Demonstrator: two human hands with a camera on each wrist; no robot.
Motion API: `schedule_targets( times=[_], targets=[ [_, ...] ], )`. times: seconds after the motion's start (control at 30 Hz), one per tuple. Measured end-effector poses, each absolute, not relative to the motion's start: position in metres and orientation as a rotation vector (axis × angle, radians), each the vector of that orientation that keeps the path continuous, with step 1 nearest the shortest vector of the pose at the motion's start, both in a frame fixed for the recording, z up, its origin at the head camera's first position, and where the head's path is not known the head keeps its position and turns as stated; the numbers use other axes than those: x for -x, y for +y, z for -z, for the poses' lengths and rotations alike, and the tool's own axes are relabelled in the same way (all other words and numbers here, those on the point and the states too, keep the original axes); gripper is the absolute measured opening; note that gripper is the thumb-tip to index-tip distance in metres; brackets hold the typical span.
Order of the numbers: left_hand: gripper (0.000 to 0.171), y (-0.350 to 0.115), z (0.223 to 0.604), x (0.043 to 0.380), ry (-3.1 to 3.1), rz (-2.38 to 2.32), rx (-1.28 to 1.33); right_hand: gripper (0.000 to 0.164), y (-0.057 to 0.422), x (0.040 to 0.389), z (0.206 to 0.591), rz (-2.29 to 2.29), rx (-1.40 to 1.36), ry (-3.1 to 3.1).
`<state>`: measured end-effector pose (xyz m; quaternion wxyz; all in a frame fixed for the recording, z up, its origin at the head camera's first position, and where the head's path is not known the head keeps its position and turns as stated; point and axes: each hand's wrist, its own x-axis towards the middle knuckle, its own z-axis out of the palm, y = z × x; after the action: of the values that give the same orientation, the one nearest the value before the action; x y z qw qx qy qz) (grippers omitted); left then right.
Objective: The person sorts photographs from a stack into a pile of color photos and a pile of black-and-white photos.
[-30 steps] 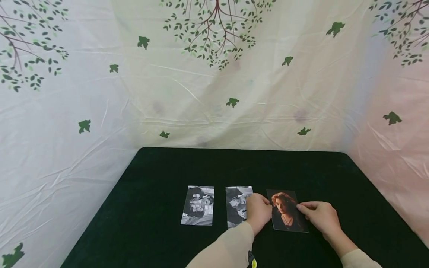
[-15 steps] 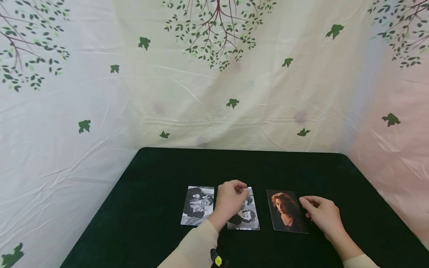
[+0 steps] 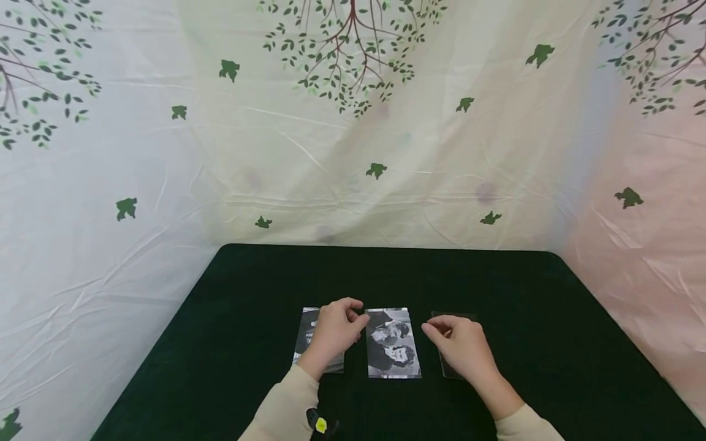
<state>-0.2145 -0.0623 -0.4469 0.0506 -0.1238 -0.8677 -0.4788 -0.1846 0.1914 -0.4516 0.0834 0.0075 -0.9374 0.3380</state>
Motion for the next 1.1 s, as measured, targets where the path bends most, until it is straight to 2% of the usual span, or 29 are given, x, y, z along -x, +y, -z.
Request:
schedule_targets(
  times=[0.23,0.47,0.8,1.1],
  targets=[
    [0.032,-0.068,0.457,0.22,-2.724,1.384,0.392,0.02,0.17,0.191,0.455,-0.987,-0.059,-2.776],
    [0.033,-0.078,0.458,0.221,-2.855,1.33,0.327,0.025,0.17,0.196,0.461,-0.929,-0.085,-2.807],
    [0.021,-0.084,0.464,0.221,-3.003,1.27,0.269,0.029,0.169,0.2,0.47,-0.937,-0.069,-2.854],
    [0.025,-0.075,0.467,0.219,-3.047,1.329,0.304,0.039,0.165,0.199,0.474,-0.931,-0.063,-2.931]
  ],
)
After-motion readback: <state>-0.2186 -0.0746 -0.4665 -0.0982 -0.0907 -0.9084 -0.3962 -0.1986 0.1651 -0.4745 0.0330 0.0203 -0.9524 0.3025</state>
